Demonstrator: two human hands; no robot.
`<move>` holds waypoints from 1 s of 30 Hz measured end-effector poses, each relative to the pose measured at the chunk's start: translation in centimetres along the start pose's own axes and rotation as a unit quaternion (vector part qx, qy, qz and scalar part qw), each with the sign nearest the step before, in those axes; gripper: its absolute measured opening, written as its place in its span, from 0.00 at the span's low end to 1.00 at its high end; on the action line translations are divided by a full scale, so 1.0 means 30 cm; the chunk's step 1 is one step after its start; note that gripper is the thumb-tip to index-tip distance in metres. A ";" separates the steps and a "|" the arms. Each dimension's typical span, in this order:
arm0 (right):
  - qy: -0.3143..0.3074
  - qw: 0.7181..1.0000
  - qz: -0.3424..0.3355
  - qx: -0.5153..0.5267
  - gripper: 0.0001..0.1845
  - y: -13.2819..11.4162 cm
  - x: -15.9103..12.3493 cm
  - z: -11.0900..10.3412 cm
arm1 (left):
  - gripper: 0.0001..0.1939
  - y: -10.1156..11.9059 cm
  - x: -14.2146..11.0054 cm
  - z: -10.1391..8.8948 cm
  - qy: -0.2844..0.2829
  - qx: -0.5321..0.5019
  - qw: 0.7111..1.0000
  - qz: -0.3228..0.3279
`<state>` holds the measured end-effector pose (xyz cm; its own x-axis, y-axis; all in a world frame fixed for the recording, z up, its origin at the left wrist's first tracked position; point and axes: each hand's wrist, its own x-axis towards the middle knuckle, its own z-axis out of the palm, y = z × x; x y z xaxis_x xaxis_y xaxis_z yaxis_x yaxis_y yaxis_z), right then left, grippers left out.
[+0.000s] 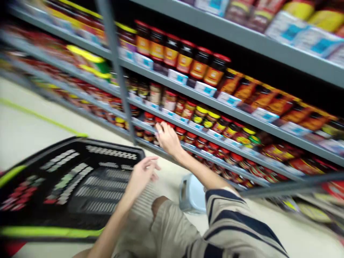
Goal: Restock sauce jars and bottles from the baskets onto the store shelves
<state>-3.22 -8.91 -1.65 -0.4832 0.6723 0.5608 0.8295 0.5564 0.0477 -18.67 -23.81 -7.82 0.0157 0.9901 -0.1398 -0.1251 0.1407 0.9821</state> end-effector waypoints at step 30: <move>-0.239 0.859 0.345 -0.292 0.24 1.203 -0.748 -0.861 | 0.30 -0.108 0.158 0.160 -0.019 0.129 0.991 -0.020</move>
<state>44.79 -16.52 8.84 0.2360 0.9453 0.2254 0.8962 -0.3013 0.3256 -13.43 -19.55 -11.05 0.0543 0.9823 -0.1792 0.1349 0.1706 0.9761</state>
